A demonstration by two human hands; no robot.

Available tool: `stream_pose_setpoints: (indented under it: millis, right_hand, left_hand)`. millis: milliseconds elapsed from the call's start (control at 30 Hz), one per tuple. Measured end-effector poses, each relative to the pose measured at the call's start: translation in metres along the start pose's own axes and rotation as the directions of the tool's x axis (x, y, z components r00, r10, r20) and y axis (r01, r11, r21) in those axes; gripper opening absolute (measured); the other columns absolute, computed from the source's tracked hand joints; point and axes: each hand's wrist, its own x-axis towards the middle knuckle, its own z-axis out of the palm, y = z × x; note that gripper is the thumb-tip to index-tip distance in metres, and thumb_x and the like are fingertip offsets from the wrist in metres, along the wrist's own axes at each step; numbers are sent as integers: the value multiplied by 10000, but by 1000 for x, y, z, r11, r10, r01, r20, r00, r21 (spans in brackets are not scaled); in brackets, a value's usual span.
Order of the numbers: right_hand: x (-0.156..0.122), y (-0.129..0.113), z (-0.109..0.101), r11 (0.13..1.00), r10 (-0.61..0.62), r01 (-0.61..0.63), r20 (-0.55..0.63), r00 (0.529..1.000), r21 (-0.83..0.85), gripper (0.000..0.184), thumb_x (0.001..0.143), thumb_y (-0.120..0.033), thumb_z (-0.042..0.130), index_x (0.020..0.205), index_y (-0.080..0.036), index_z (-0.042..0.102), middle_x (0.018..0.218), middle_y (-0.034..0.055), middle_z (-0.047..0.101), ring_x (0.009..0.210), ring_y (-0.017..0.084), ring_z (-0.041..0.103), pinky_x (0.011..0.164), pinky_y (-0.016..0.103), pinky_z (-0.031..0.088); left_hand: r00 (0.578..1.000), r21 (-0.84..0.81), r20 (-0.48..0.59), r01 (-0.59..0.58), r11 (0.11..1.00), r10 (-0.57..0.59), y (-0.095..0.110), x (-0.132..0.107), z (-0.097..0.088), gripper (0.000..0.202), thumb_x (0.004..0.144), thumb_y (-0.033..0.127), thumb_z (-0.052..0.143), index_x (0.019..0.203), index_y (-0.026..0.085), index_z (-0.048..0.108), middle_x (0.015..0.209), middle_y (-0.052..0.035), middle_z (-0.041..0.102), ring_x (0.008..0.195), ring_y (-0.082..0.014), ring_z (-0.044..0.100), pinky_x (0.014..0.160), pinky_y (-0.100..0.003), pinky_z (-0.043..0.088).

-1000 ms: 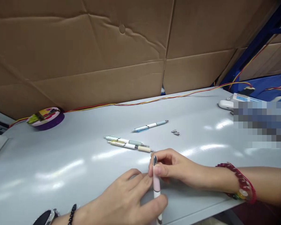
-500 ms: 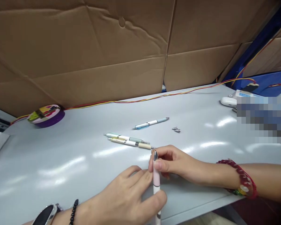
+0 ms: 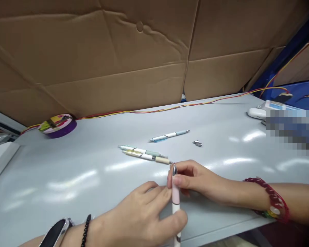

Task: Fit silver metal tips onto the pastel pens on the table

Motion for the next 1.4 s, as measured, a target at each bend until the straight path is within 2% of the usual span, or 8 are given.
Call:
stream_pose_setpoints:
  millis: [433, 733, 933, 1000, 1100, 1200, 1333, 1400]
  right_hand:
    - [2, 6, 1, 1000, 15, -14, -26, 1000, 5, 297, 855, -433, 559, 809, -146, 618, 664, -7, 518, 574, 86, 406, 515, 212, 324]
    - [0, 6, -1, 992, 127, -126, -64, 990, 21, 290, 831, -445, 582, 806, -157, 602, 727, 6, 557, 629, 101, 439, 590, 230, 355]
    - [-1, -4, -3, 1000, 2, -2, -171, 985, 4, 272, 775, -453, 630, 752, -182, 642, 692, 2, 529, 623, 119, 451, 570, 238, 393]
    - [1, -16, -13, 991, -92, 119, -354, 931, 56, 256, 756, -453, 644, 738, -198, 646, 615, -17, 460, 544, 103, 405, 487, 221, 375]
    - [2, -36, -37, 939, -185, 325, -636, 749, 110, 194, 840, -363, 566, 750, -209, 640, 562, -42, 363, 468, 73, 321, 425, 191, 340]
    - [2, -45, -57, 925, -301, 377, -695, 653, -46, 170, 885, -291, 516, 806, -207, 641, 692, -16, 527, 506, 56, 416, 493, 186, 392]
    - [3, -36, -59, 905, -396, 223, -525, 753, -363, 173, 822, -376, 605, 932, -243, 594, 890, 12, 655, 659, 113, 566, 607, 238, 460]
    - [4, -28, -55, 826, -432, 153, -435, 790, -543, 218, 809, -414, 607, 944, -247, 568, 883, 15, 662, 706, 150, 595, 625, 264, 472]
  left_hand:
    - [990, -69, 138, 5, 998, 5, -6, -9, 10, 588, 795, 681, 390, 1106, 183, 396, 995, -120, 512, 858, -258, 510, 744, -348, 411]
    - [999, -105, 34, 34, 994, -31, -7, -8, 19, 646, 791, 756, 322, 1076, 192, 453, 896, -74, 487, 786, -224, 473, 732, -350, 414]
    - [998, -115, 43, 54, 992, -49, -7, -9, 12, 647, 846, 696, 306, 1265, 208, 380, 1070, -130, 493, 897, -251, 504, 787, -357, 415]
    - [999, -115, 50, 20, 993, -14, -7, -8, 9, 612, 865, 669, 306, 1325, 266, 322, 1235, -147, 436, 938, -251, 505, 818, -367, 407]
    - [995, -86, 96, -15, 996, 23, -8, -8, 7, 551, 881, 647, 299, 1313, 309, 355, 1392, -131, 317, 962, -243, 496, 865, -385, 387]
    - [990, -69, 138, 14, 998, -4, -7, -8, 6, 579, 890, 639, 282, 1267, 225, 428, 1320, -132, 420, 967, -242, 486, 905, -393, 368]
    - [990, -68, 138, 10, 998, -1, -7, -8, 6, 561, 903, 616, 294, 1191, 176, 488, 1265, -125, 480, 977, -246, 489, 917, -392, 365]
    - [991, -64, 132, 7, 998, 1, -7, -7, 7, 553, 903, 611, 307, 1184, 171, 491, 1261, -126, 485, 984, -252, 494, 919, -401, 366]
